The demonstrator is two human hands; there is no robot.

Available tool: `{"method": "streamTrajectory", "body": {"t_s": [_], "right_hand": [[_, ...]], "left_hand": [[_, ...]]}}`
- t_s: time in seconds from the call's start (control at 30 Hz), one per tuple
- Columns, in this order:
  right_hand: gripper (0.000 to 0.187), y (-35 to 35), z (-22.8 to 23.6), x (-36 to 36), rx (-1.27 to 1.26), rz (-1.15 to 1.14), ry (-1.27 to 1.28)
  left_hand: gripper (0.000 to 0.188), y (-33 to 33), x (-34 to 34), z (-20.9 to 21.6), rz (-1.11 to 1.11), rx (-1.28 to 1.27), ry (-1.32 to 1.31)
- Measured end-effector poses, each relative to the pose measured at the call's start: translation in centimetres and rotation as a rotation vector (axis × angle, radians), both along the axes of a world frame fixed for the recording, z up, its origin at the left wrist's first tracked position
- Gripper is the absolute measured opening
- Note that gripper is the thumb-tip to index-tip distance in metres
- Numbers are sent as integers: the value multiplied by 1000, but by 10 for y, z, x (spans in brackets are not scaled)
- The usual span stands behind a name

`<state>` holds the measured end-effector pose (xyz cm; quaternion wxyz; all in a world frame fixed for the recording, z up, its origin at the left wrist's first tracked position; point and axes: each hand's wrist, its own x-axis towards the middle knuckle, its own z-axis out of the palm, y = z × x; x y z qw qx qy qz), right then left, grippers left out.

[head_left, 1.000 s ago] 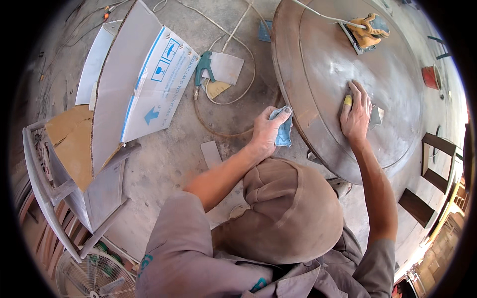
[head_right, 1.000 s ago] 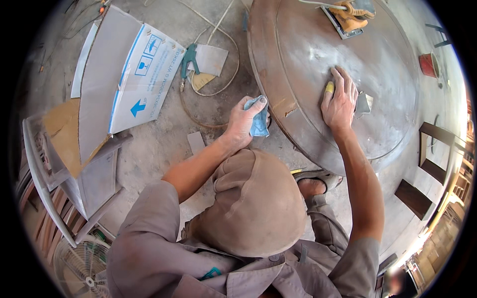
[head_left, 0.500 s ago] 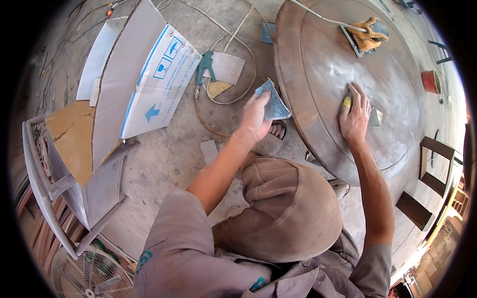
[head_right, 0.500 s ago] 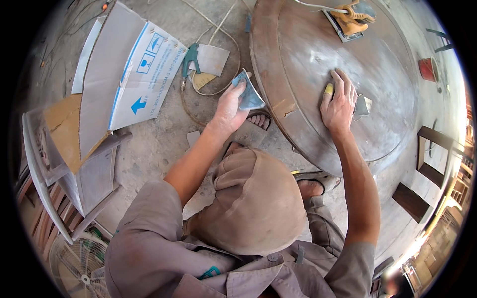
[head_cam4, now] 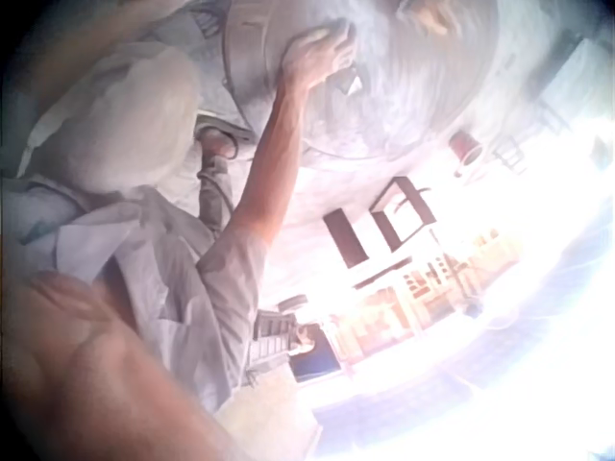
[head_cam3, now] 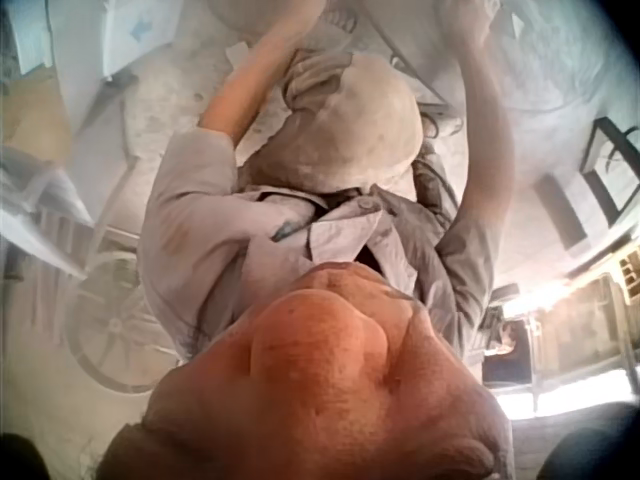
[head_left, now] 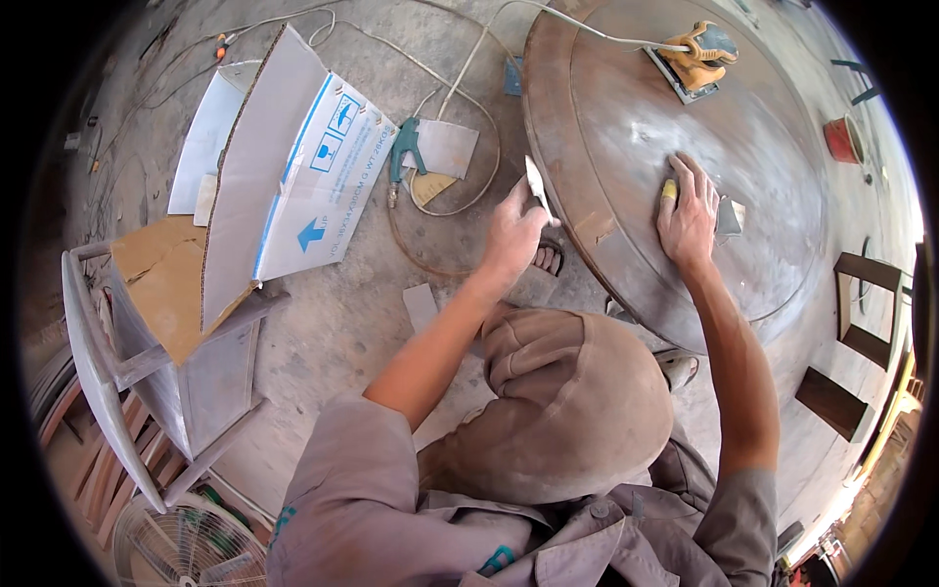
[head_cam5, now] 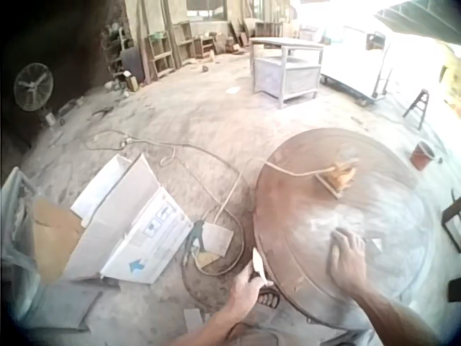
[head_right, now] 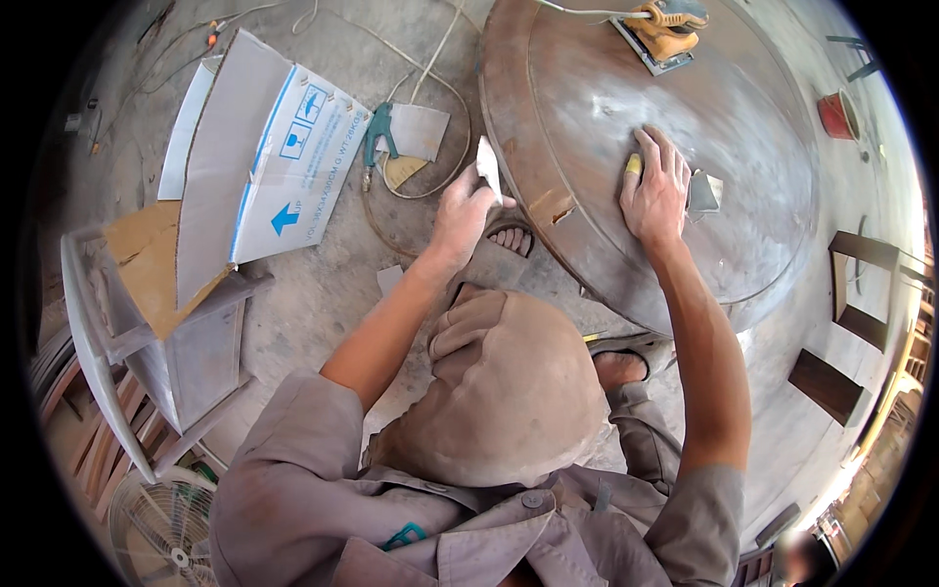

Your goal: The person sits on the floor and repairs a round wooden table by applying glue to a crack in the edge and smoothing it with a putty knife. They also use an electric sander and a sanding block to smooth the table surface and edges.

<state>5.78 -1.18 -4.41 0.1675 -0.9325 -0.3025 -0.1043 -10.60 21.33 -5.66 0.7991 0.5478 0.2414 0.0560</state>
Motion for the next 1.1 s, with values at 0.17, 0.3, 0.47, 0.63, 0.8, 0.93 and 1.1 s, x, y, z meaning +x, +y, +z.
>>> {"method": "streamTrajectory", "body": {"t_s": [0.17, 0.3, 0.47, 0.63, 0.8, 0.93, 1.1], "right_hand": [[47, 1, -2, 1, 27, 17, -21], [46, -1, -3, 0, 56, 9, -30], [46, 0, -1, -1, 46, 16, -29], [47, -2, -2, 1, 36, 9, -26], [50, 1, 1, -2, 19, 2, -4], [50, -2, -1, 2, 31, 3, -24], [47, 6, 5, -6, 29, 12, -14]], "left_hand": [[37, 7, 4, -14, -67, -141, 4], [39, 4, 12, -12, 214, -304, 29], [41, -17, -3, -18, 444, -291, -1], [45, -67, -23, -27, 204, 328, 31], [52, -31, 40, -15, 286, 338, 8], [55, -68, 4, -40, 251, 486, -96], [49, 7, 72, -18, 256, 535, 30]]}}
